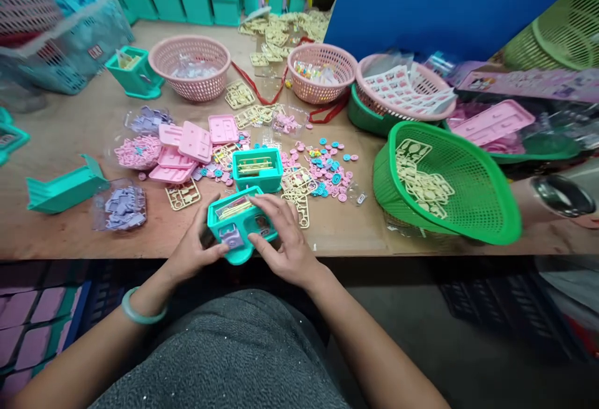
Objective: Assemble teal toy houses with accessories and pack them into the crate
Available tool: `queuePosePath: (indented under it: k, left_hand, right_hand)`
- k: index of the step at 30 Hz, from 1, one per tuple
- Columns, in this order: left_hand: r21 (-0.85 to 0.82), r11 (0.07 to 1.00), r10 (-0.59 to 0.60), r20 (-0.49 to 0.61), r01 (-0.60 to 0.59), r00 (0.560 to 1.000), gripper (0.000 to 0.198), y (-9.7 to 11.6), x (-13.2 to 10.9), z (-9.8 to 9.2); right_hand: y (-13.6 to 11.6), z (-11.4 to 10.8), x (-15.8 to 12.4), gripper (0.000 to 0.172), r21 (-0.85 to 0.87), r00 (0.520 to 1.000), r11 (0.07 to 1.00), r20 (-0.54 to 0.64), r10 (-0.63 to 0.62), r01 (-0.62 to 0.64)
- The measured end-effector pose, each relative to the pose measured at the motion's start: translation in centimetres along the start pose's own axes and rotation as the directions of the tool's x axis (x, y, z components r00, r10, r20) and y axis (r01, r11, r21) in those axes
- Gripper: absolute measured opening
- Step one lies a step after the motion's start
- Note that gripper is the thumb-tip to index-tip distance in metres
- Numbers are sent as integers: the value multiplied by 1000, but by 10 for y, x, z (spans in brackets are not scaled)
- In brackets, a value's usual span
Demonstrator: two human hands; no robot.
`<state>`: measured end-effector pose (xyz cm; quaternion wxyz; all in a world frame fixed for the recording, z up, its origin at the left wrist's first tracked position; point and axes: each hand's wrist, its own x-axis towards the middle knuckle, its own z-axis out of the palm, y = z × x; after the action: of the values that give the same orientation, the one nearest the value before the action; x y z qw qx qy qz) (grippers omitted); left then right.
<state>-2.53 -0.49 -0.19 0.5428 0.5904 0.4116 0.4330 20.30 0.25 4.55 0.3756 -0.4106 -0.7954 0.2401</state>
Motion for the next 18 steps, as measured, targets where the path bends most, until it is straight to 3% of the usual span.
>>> queuePosePath:
  k: [4,12,18]
  left_hand:
    - [-244,957,-166,-20,156,986,87,17,3,-4]
    - [-303,917,-333,-218,261,917,74,40,-2,13]
    - [-424,795,-531,-139,434,836,70,50,1,9]
  right_hand:
    - [-6,14,13,53,91,995,992,-41,86,-82]
    - [-16,31,13,63,112,980,979,-80,181,-172]
    - [-3,26,3,87,122,989,988,-95,109,-97]
